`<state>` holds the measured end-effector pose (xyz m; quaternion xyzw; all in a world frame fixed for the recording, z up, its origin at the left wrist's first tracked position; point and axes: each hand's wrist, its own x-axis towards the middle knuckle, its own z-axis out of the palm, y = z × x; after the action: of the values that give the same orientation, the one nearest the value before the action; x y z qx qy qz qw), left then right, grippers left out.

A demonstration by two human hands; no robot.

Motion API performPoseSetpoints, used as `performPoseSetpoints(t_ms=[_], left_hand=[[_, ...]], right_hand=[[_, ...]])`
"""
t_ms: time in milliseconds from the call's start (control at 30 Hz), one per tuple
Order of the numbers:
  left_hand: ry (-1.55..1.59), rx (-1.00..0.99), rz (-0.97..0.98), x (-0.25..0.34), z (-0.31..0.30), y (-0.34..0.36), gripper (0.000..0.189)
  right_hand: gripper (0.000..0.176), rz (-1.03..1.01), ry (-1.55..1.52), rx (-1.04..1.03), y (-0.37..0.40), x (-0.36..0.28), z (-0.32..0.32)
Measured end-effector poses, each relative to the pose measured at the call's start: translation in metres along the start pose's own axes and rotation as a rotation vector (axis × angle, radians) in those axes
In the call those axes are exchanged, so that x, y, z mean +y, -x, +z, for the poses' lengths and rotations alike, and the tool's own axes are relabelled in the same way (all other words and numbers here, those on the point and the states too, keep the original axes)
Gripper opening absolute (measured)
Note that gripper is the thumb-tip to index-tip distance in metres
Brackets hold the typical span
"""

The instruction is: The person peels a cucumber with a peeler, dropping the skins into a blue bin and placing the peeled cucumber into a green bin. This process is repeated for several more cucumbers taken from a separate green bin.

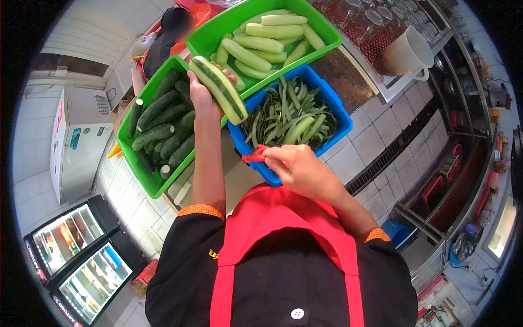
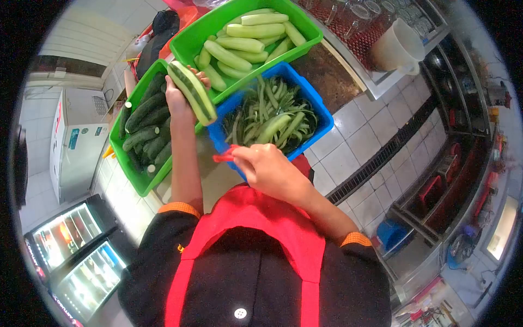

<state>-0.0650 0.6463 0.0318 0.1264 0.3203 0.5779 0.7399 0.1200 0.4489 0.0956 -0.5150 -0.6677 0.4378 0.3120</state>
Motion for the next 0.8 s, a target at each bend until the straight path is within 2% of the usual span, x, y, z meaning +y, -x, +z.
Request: performPoseSetpoints(t_ms=[33,100,167,200,267,367,433,500,533,600,667,700,767,800], left_hand=[[0.019,-0.081,-0.059,0.003,0.011,0.004,0.064],[-0.31,-0.083,-0.016,-0.006,0.027,0.021,0.061],[-0.44,-0.088,-0.038,-0.016,0.039,0.037,0.061],[-0.553,-0.06,-0.089,-0.016,0.05,0.051,0.057],[-0.573,-0.076,-0.067,-0.025,0.054,0.058,0.056],[-0.602,-0.127,0.001,-0.028,0.051,0.055,0.051],[-0.596,-0.063,0.074,-0.026,0.049,0.051,0.053],[-0.548,-0.006,0.026,-0.015,0.032,0.036,0.055],[-0.495,0.045,-0.023,-0.01,0.025,0.028,0.058],[-0.399,0.099,0.0,-0.002,0.015,0.018,0.058],[-0.258,0.16,0.019,0.008,0.01,0.011,0.053],[-0.26,0.169,0.019,0.012,0.01,0.015,0.053],[-0.339,-0.061,-0.035,0.013,0.017,0.02,0.048],[-0.361,-0.092,-0.077,0.007,0.019,0.024,0.045]], right_hand=[[0.014,0.0,0.005,-0.002,-0.005,-0.002,-0.008],[0.014,-0.111,0.147,0.244,-0.028,-0.01,-0.031],[0.015,-0.151,0.284,0.417,-0.055,-0.024,-0.05],[0.015,-0.147,0.288,0.43,-0.069,-0.022,-0.052],[0.017,-0.293,0.368,0.586,-0.089,-0.019,-0.053],[0.012,-0.232,0.427,0.495,-0.096,-0.018,-0.048],[0.013,-0.241,0.422,0.459,-0.085,-0.02,-0.038],[0.009,-0.142,0.342,0.343,-0.065,-0.013,-0.016],[0.01,-0.131,0.286,0.324,-0.051,-0.008,-0.005],[0.011,-0.132,0.221,0.292,-0.022,-0.004,0.003],[0.013,-0.033,0.03,0.0,0.001,-0.001,0.003],[0.013,-0.031,0.022,-0.007,-0.001,-0.002,0.002],[0.015,-0.135,0.042,0.162,-0.012,-0.004,-0.012],[0.015,-0.078,0.124,0.236,-0.022,-0.01,-0.022]])
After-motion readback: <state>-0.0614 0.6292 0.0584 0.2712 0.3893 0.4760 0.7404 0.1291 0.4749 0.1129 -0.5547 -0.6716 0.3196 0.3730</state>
